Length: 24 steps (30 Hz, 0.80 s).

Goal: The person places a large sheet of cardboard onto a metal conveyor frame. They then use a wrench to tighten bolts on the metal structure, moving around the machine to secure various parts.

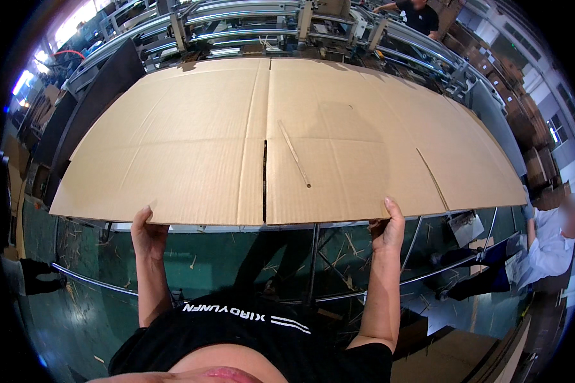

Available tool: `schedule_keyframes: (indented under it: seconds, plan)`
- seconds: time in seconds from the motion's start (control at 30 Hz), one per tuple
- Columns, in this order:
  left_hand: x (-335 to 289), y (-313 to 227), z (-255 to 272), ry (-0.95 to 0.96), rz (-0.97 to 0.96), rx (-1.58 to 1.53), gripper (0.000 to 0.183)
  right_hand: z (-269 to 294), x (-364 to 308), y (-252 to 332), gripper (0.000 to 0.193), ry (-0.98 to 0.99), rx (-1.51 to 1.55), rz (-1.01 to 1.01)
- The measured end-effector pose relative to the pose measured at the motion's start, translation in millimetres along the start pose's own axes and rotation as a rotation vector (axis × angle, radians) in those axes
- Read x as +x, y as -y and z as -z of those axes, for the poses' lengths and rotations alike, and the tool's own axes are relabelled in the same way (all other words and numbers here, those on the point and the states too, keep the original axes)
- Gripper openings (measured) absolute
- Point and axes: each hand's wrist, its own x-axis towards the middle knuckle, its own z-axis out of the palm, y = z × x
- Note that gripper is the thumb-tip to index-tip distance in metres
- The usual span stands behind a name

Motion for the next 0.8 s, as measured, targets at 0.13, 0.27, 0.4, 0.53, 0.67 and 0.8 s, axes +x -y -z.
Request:
schedule_keyframes:
  seconds: [0.13, 0.27, 0.4, 0.53, 0.67, 0.8]
  plan:
    - [0.1, -0.7, 0.4, 0.039, 0.004, -0.003, 0.04, 0.9, 1.4, -0.5, 0.022, 0.011, 0.021, 0.004]
    - [-1.3, 0.6, -1.1, 0.002, -0.014, 0.022, 0.041, -4.5, -4.0, 0.7, 0.023, 0.006, -0.009, 0.019]
    - [0.9, 1.2, 3.2, 0.006, -0.002, 0.006, 0.046, -3.9, -3.0, 0.2, 0.023, -0.01, -0.008, 0.024]
    - [-0.9, 0.1, -1.1, 0.009, -0.006, -0.004, 0.047, 0.0, 0.9, -0.6, 0.024, 0.009, 0.015, 0.028]
    - [-1.6, -9.5, -8.5, 0.003, -0.093, 0.027, 0.048, -10.6, -2.5, 7.1, 0.025, -0.018, -0.015, 0.06]
    - [15.1, -55.8, -52.4, 0.026, -0.137, 0.063, 0.048, -48.5, 4.9, 63.4, 0.024, -0.08, 0.046, 0.094]
